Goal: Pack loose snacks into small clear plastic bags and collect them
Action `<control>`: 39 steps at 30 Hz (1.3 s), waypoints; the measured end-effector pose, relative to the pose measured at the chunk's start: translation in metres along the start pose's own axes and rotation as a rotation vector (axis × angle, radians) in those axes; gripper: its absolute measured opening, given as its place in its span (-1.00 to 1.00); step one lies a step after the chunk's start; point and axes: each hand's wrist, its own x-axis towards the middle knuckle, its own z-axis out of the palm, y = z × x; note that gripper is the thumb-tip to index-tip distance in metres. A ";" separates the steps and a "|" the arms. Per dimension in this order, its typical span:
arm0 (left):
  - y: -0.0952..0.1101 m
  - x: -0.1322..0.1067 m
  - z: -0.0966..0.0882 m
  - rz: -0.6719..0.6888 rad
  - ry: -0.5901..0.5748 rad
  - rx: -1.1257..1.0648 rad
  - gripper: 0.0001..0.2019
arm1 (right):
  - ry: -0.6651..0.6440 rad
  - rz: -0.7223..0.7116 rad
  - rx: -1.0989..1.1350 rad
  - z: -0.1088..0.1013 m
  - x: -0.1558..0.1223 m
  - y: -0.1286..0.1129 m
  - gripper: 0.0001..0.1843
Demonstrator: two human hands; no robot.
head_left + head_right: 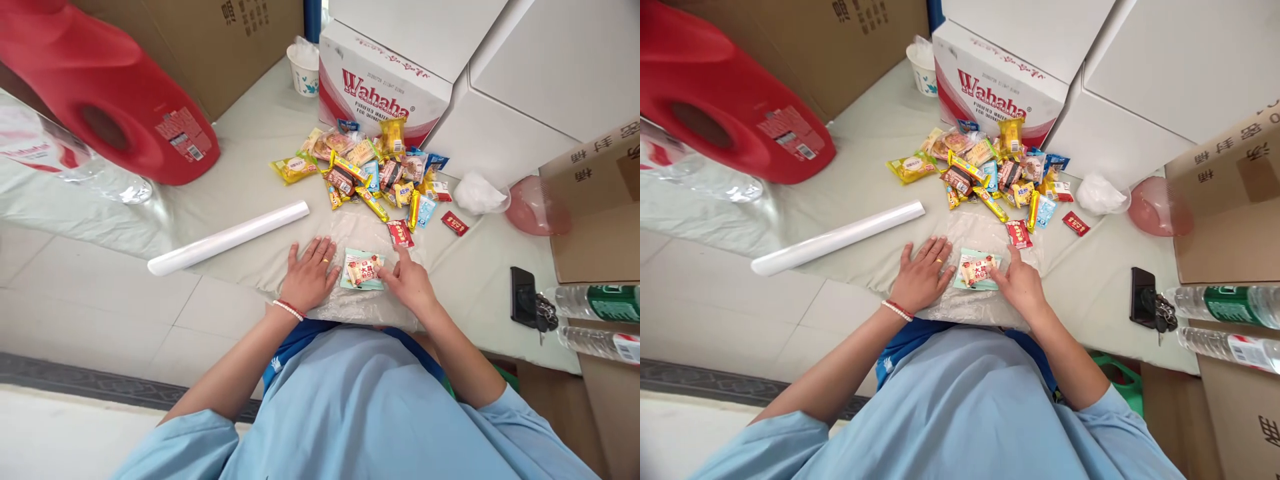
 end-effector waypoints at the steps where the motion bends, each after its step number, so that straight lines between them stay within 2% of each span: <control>1: 0.000 0.000 0.000 -0.002 -0.005 0.005 -0.43 | 0.057 -0.035 -0.064 -0.004 -0.001 -0.001 -0.30; 3: 0.000 0.000 0.000 -0.007 -0.008 0.013 -0.43 | 0.100 -0.198 -0.151 -0.012 -0.002 -0.005 -0.36; 4: 0.000 0.000 0.000 -0.009 -0.007 0.014 -0.43 | 0.071 -0.312 -0.179 -0.014 -0.001 -0.007 -0.39; 6: 0.001 0.001 -0.001 -0.011 -0.005 0.014 -0.43 | -0.060 -0.503 -0.228 -0.014 0.001 -0.011 -0.45; 7: 0.001 0.001 -0.001 -0.013 -0.004 0.013 -0.43 | -0.128 -0.547 -0.254 -0.012 0.002 -0.013 -0.48; 9: 0.002 0.001 -0.002 -0.016 -0.003 0.009 -0.43 | -0.198 -0.533 -0.294 -0.006 0.002 -0.016 -0.53; 14: 0.003 0.001 -0.002 -0.016 0.000 -0.011 -0.44 | -0.127 -0.360 -0.295 0.011 -0.003 -0.016 -0.51; 18: -0.003 0.002 0.001 -0.019 -0.001 -0.028 -0.42 | -0.109 -0.361 -0.248 0.018 -0.003 -0.014 -0.53; 22: -0.013 -0.004 -0.006 -0.034 0.061 -0.099 -0.41 | -0.041 -0.390 -0.129 0.009 -0.012 0.001 -0.48; 24: -0.020 -0.012 -0.015 0.029 0.100 -0.152 -0.45 | 0.003 -0.464 -0.046 0.000 -0.026 0.018 -0.48; 26: -0.027 -0.024 -0.026 0.170 0.081 -0.209 -0.45 | 0.003 -0.573 -0.003 -0.006 -0.045 0.039 -0.46; 29: -0.040 -0.043 -0.035 0.391 -0.068 -0.273 -0.36 | -0.050 -0.655 -0.045 -0.002 -0.075 0.073 -0.31; 31: -0.047 -0.053 -0.034 0.454 -0.166 -0.276 -0.38 | -0.053 -0.620 -0.088 0.008 -0.089 0.091 -0.39; 35: -0.054 -0.056 -0.027 0.365 -0.207 -0.281 -0.72 | 0.010 -0.543 -0.025 0.025 -0.093 0.109 -0.72; 37: -0.053 -0.051 -0.029 0.302 -0.202 -0.343 -0.76 | 0.007 -0.552 0.062 0.022 -0.086 0.108 -0.73; 39: -0.051 -0.042 -0.035 0.245 -0.195 -0.428 -0.74 | -0.041 -0.554 0.155 0.010 -0.076 0.103 -0.70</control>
